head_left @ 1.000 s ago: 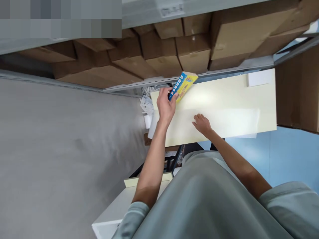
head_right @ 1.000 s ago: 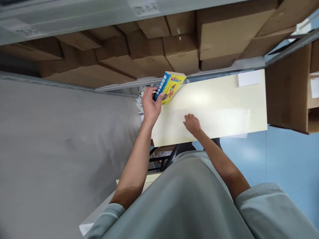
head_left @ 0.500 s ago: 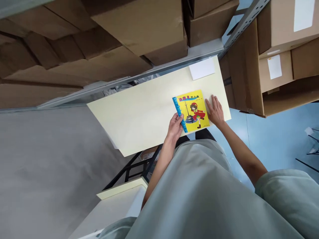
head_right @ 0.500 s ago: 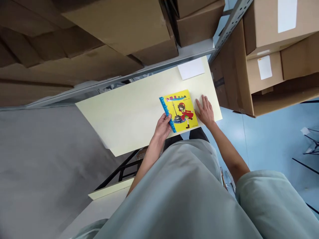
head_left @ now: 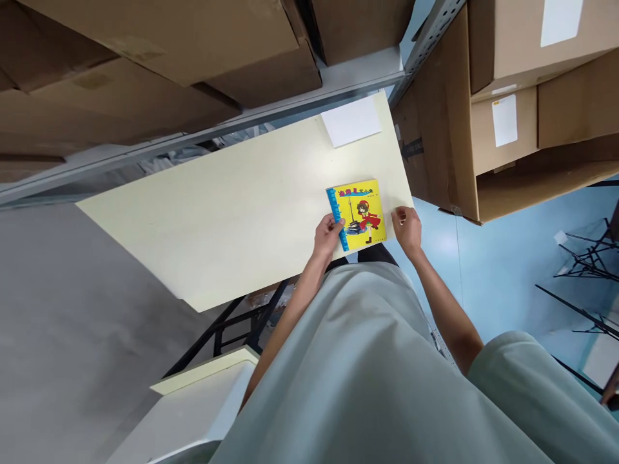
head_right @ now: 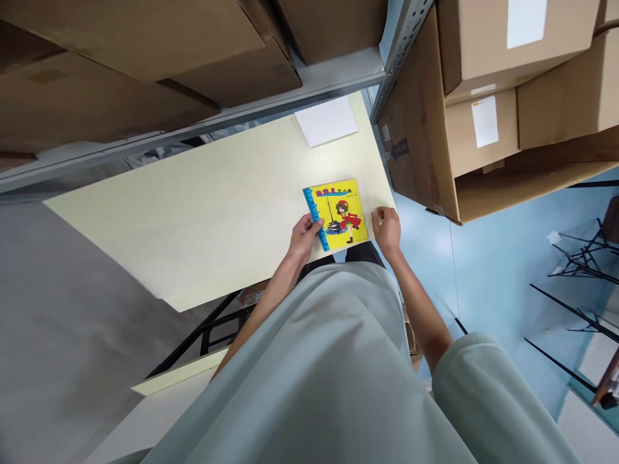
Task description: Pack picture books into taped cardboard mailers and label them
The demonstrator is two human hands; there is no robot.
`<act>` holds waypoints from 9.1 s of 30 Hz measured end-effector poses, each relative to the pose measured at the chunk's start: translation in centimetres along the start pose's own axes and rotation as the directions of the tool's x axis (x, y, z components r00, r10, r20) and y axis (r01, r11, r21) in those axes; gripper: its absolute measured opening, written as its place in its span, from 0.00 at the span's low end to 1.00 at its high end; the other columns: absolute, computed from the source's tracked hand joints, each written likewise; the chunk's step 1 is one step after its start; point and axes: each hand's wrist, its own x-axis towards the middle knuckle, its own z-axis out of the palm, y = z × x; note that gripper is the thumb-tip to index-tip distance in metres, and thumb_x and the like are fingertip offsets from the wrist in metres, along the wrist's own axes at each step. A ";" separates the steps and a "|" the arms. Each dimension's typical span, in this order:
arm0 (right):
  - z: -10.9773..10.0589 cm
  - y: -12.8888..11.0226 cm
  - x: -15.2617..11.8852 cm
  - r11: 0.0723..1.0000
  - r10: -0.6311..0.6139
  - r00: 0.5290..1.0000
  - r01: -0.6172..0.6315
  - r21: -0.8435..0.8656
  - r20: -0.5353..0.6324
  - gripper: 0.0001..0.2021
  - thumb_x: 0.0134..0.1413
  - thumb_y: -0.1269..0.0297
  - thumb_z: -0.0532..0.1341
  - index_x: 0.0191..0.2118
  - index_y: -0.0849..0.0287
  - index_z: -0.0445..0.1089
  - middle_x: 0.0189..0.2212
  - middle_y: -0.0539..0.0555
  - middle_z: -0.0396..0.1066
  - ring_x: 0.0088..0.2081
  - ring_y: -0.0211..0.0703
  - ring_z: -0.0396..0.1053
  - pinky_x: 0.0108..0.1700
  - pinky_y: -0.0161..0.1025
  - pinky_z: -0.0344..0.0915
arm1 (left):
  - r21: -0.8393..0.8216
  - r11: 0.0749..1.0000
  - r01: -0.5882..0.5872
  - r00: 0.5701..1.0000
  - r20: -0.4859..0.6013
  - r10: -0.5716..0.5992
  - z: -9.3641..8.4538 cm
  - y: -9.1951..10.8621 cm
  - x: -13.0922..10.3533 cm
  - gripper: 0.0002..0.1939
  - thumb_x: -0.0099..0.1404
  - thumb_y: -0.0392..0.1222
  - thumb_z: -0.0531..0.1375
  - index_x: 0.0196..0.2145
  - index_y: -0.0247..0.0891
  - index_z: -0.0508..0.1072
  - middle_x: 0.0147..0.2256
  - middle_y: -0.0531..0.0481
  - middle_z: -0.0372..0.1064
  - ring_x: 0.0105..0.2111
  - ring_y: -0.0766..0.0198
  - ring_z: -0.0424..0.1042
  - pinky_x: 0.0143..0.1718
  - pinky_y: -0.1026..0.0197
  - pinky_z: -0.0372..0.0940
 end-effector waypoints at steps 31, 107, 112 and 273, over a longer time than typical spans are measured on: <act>-1.0 -14.8 -7.1 0.868 -0.350 0.807 0.087 0.489 0.476 0.13 0.72 0.50 0.57 0.47 0.49 0.75 0.56 0.57 0.78 0.57 0.50 0.77 0.55 0.48 0.80 | 0.218 0.952 -0.217 0.964 -0.103 0.243 -2.1 7.3 -7.9 0.22 0.63 0.60 0.74 0.43 0.43 0.74 0.43 0.47 0.80 0.41 0.57 0.80 0.42 0.59 0.72; -15.1 -47.2 15.4 0.493 -0.854 0.517 0.762 -0.420 -0.065 0.12 0.67 0.64 0.64 0.52 0.64 0.76 0.55 0.71 0.73 0.60 0.64 0.67 0.65 0.60 0.66 | 0.577 0.497 -0.649 0.552 -0.093 0.829 -7.4 34.5 -10.3 0.10 0.71 0.37 0.63 0.46 0.41 0.85 0.46 0.47 0.86 0.47 0.55 0.84 0.55 0.55 0.76; -15.1 -45.0 15.4 0.534 -0.835 0.544 0.767 -0.355 -0.081 0.13 0.71 0.58 0.63 0.52 0.62 0.72 0.52 0.65 0.73 0.61 0.59 0.65 0.66 0.62 0.63 | 0.654 0.642 -0.401 0.757 -0.158 0.634 -11.2 26.0 -5.5 0.13 0.71 0.36 0.61 0.47 0.42 0.84 0.48 0.47 0.85 0.50 0.54 0.83 0.58 0.56 0.73; -18.1 -47.7 9.5 0.491 -0.793 0.603 0.716 -0.496 0.085 0.18 0.75 0.68 0.56 0.64 0.60 0.74 0.59 0.67 0.71 0.57 0.56 0.69 0.61 0.49 0.61 | 0.707 0.385 -0.593 0.572 0.033 0.820 0.8 43.3 -11.5 0.11 0.70 0.36 0.62 0.40 0.44 0.86 0.47 0.51 0.86 0.52 0.53 0.82 0.61 0.56 0.72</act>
